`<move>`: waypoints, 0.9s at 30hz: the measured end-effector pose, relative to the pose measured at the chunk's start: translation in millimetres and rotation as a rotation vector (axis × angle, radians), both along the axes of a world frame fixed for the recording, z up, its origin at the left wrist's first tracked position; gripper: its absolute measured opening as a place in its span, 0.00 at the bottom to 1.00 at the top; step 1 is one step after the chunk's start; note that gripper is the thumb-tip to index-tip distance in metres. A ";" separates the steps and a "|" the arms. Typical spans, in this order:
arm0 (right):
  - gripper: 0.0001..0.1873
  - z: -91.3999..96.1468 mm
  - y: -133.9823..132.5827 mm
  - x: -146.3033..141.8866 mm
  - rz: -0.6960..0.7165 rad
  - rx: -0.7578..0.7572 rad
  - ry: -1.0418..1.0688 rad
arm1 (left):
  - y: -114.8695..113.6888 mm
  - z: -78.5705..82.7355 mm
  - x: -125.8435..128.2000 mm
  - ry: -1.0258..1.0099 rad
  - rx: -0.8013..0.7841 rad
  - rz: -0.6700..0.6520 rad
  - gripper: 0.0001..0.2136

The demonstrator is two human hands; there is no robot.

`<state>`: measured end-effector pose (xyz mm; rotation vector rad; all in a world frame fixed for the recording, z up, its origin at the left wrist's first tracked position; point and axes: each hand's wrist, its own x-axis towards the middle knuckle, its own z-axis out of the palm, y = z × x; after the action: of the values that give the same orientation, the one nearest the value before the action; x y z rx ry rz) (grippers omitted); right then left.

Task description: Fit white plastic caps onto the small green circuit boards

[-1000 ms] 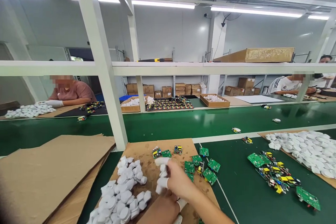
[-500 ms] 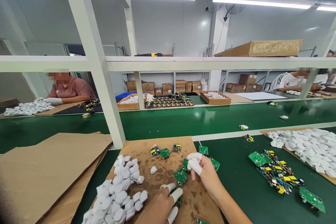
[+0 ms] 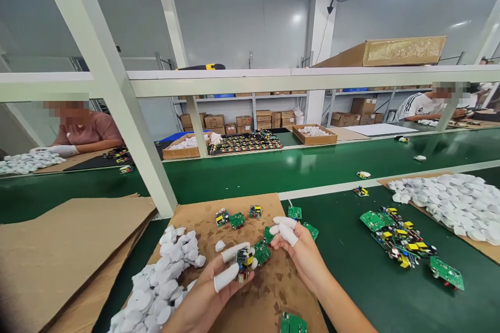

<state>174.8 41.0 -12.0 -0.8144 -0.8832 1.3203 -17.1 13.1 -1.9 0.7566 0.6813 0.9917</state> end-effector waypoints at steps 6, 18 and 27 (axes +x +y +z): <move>0.21 -1.2 -5.7 -0.7 0.010 0.093 -0.118 | -6.2 2.3 5.3 -0.228 -0.046 -0.100 0.14; 0.14 -17.1 -18.1 -30.2 0.147 0.181 -0.150 | -4.4 -4.3 12.1 -0.496 -0.044 -0.154 0.14; 0.20 -17.9 -19.8 -21.4 0.064 0.232 -0.624 | -1.0 1.0 9.7 -0.557 -0.119 -0.102 0.12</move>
<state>153.4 21.2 -30.0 -1.0377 -1.5328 0.9957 -7.4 12.1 -1.0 0.3768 0.2116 0.9989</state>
